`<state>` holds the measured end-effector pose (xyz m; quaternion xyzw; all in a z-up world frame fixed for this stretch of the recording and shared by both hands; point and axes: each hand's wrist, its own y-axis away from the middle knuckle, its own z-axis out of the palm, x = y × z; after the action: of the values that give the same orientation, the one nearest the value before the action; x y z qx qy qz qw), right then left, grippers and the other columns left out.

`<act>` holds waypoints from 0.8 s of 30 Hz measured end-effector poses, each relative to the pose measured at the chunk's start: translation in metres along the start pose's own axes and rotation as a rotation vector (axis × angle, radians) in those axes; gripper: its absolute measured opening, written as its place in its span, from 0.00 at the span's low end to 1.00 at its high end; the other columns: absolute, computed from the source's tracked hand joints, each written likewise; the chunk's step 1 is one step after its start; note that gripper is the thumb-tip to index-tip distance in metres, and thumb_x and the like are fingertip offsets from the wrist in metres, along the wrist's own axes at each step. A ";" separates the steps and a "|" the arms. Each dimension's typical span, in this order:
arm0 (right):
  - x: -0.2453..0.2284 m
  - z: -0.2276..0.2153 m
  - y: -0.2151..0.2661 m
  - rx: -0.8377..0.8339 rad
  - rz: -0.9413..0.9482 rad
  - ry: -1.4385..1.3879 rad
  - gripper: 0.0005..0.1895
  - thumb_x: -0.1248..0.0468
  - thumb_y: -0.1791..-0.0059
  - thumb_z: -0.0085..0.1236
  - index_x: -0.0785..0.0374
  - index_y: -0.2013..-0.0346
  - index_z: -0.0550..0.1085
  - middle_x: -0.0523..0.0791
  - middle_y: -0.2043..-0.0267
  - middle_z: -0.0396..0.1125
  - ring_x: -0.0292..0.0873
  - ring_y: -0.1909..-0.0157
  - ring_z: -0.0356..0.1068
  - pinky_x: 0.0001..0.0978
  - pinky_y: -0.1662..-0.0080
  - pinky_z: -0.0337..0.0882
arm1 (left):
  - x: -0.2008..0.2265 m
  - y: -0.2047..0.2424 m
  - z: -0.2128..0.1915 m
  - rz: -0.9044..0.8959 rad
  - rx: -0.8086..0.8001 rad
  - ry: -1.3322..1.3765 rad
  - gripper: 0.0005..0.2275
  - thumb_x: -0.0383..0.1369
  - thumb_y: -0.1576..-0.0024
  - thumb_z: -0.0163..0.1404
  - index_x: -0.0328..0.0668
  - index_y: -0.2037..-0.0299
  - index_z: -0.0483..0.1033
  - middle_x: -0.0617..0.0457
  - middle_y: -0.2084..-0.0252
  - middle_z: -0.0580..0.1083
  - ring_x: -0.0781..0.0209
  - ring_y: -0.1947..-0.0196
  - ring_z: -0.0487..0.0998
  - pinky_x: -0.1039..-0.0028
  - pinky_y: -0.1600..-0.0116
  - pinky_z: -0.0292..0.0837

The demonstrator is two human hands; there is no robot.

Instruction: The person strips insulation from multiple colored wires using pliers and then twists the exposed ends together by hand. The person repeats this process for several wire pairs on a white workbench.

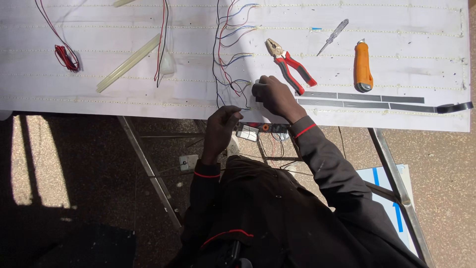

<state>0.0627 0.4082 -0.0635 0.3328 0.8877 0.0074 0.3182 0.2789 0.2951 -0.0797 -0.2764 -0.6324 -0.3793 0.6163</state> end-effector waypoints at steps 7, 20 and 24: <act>-0.002 -0.012 0.005 -0.109 -0.151 -0.007 0.11 0.65 0.42 0.58 0.66 0.47 0.74 0.60 0.54 0.71 0.72 0.53 0.78 0.65 0.50 0.77 | -0.023 -0.014 0.006 -0.068 -0.059 -0.112 0.08 0.32 0.29 0.57 0.43 0.43 0.84 0.44 0.59 0.85 0.63 0.62 0.84 0.70 0.57 0.82; 0.029 0.004 0.010 -0.028 -0.228 -0.047 0.11 0.67 0.43 0.64 0.56 0.46 0.84 0.52 0.49 0.71 0.59 0.47 0.73 0.54 0.47 0.76 | -0.031 -0.013 0.028 -0.090 -0.173 -0.291 0.11 0.34 0.30 0.58 0.45 0.40 0.85 0.39 0.52 0.85 0.46 0.49 0.87 0.57 0.43 0.81; 0.016 0.006 0.011 -0.004 -0.149 0.134 0.08 0.66 0.42 0.61 0.54 0.50 0.83 0.45 0.54 0.69 0.49 0.57 0.73 0.44 0.54 0.74 | -0.020 -0.016 0.032 -0.073 -0.190 -0.264 0.11 0.33 0.30 0.58 0.43 0.40 0.85 0.39 0.54 0.84 0.49 0.53 0.85 0.57 0.45 0.81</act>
<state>0.0628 0.4250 -0.0746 0.2639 0.9292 0.0079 0.2585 0.2497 0.3146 -0.0999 -0.3577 -0.6790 -0.4198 0.4846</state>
